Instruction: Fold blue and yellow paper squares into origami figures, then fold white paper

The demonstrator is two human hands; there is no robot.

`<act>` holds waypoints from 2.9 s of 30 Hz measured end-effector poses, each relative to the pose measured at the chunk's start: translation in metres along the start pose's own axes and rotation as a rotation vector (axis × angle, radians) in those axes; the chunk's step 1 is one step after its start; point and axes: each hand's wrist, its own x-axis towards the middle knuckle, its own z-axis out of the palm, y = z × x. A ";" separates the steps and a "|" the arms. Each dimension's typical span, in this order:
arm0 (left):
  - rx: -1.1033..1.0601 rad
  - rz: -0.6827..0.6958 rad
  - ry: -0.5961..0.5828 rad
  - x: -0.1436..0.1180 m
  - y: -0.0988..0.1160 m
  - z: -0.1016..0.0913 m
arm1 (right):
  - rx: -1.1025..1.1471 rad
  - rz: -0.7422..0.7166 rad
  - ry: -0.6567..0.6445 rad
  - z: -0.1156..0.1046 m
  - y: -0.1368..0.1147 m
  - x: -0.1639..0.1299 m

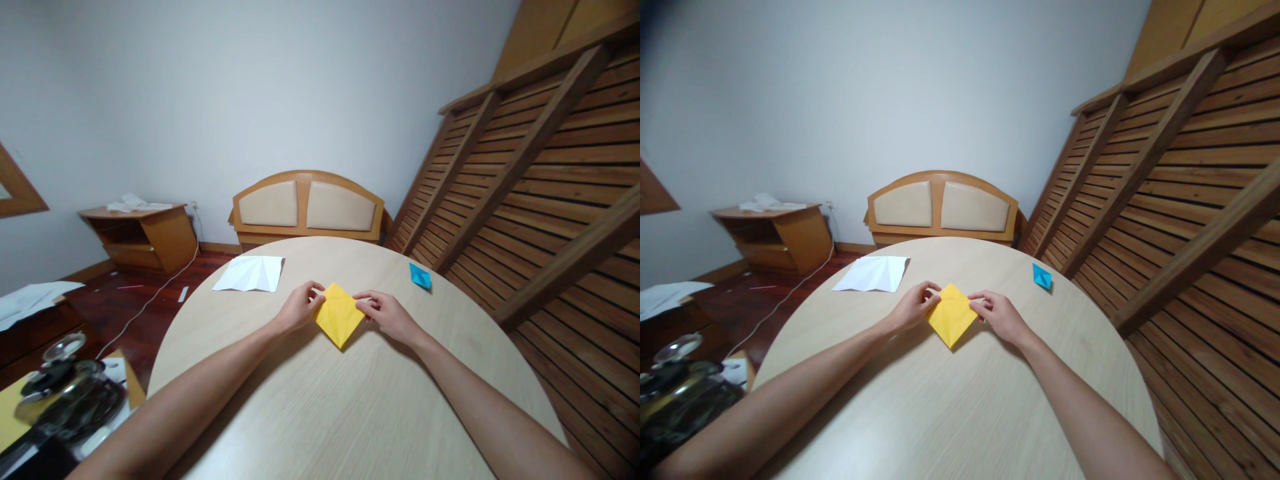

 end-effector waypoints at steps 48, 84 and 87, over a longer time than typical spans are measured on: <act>0.456 0.118 -0.096 -0.013 0.002 0.002 | -0.195 -0.079 0.103 -0.003 0.010 0.002; 0.641 0.296 -0.333 -0.028 0.026 0.004 | -0.241 -0.121 0.025 -0.006 0.017 -0.002; 0.644 0.298 -0.336 -0.028 0.025 0.003 | -0.241 -0.140 0.007 -0.006 0.015 -0.003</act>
